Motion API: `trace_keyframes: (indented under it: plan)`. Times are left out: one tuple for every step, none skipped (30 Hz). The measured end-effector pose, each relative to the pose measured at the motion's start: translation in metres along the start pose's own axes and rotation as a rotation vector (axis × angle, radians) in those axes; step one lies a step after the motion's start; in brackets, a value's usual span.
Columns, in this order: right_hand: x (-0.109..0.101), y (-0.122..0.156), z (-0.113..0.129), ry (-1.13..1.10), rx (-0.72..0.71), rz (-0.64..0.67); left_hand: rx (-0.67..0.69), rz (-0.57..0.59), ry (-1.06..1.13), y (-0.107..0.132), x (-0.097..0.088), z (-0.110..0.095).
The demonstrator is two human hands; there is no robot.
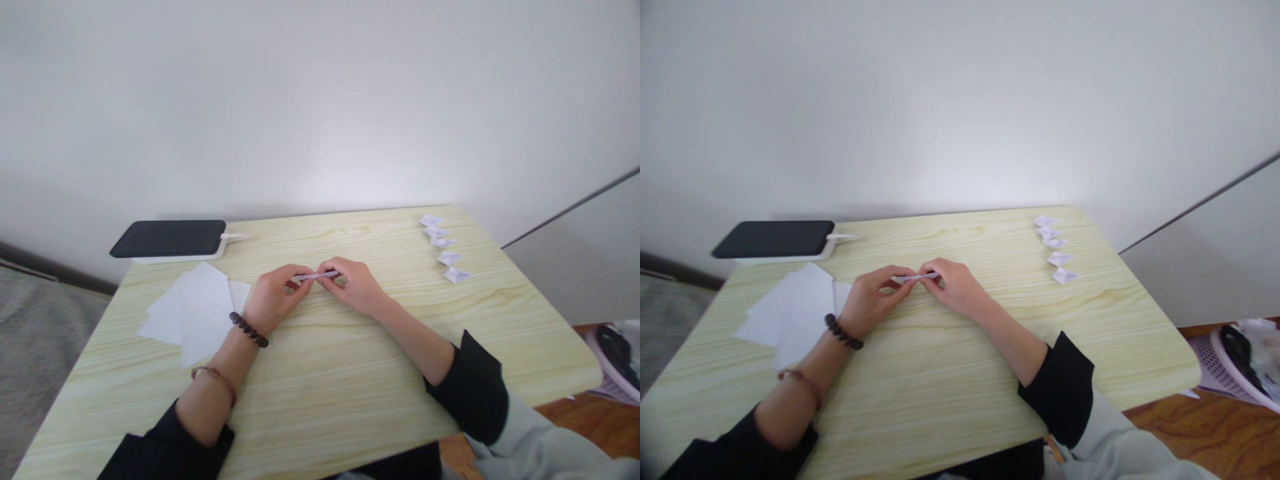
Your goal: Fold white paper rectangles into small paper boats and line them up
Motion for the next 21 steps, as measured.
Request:
trace_keyframes:
  plan:
    - [-0.001, 0.0, 0.0, -0.001, -0.002, -0.004, 0.001, 0.0, -0.003, 0.0, 0.0, 0.0]
    - [-0.001, 0.0, 0.001, -0.004, -0.002, -0.005, 0.001, -0.001, -0.007, 0.0, 0.0, 0.0]
    - [-0.001, 0.001, 0.001, -0.009, -0.002, -0.003, -0.001, -0.002, -0.012, 0.0, 0.0, 0.0]
    - [-0.001, 0.001, 0.001, -0.013, -0.001, 0.0, -0.002, -0.003, -0.017, 0.0, 0.0, 0.0]
    - [-0.001, 0.001, 0.001, -0.015, 0.001, 0.004, -0.004, -0.003, -0.019, 0.0, 0.0, -0.001]
    - [-0.001, 0.001, 0.001, -0.017, 0.004, 0.008, -0.007, -0.006, -0.018, 0.0, -0.001, -0.001]
    - [-0.001, 0.001, 0.001, -0.019, 0.006, 0.013, -0.013, -0.007, -0.015, 0.0, -0.001, 0.0]
    - [-0.001, 0.0, 0.0, -0.021, 0.009, 0.016, -0.022, -0.009, -0.01, 0.0, -0.001, 0.0]
    - [-0.001, 0.0, 0.0, -0.023, 0.017, 0.02, -0.03, -0.011, -0.004, -0.001, -0.002, 0.0]
    - [-0.001, -0.001, -0.002, -0.028, 0.029, 0.024, -0.038, -0.012, 0.001, -0.001, -0.002, 0.001]
    - [-0.001, -0.001, -0.003, -0.033, 0.043, 0.03, -0.045, -0.012, 0.004, -0.001, -0.002, 0.001]
    - [-0.001, -0.002, -0.004, -0.037, 0.056, 0.037, -0.052, -0.014, 0.004, -0.001, -0.003, 0.001]
    - [0.0, -0.002, -0.005, -0.04, 0.069, 0.045, -0.06, -0.015, 0.002, -0.001, -0.003, 0.001]
    - [0.001, -0.003, -0.006, -0.045, 0.077, 0.053, -0.066, -0.019, -0.001, -0.001, -0.003, 0.001]
    - [0.002, -0.003, -0.007, -0.053, 0.082, 0.061, -0.07, -0.02, -0.005, -0.001, -0.003, 0.002]
    - [0.003, -0.003, -0.008, -0.065, 0.085, 0.067, -0.072, -0.02, -0.008, -0.001, -0.003, 0.002]
    - [0.003, -0.003, -0.009, -0.08, 0.089, 0.072, -0.074, -0.018, -0.012, -0.002, -0.003, 0.002]
    - [0.004, -0.002, -0.009, -0.096, 0.094, 0.075, -0.074, -0.016, -0.016, -0.002, -0.003, 0.002]
    - [0.004, -0.002, -0.01, -0.111, 0.1, 0.078, -0.076, -0.013, -0.02, -0.002, -0.003, 0.003]
    - [0.004, -0.002, -0.01, -0.123, 0.104, 0.076, -0.079, -0.01, -0.022, -0.002, -0.003, 0.003]
    - [0.004, -0.001, -0.011, -0.13, 0.108, 0.073, -0.084, -0.006, -0.022, -0.002, -0.002, 0.004]
Point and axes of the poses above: each hand's wrist, its own y-axis away from the middle knuckle, its own x-axis out of the palm, z = x × y, the point moved 7 cm from there along -y, towards the middle knuckle, and after that the axes turned 12 degrees about y, right-handed, at the moved point
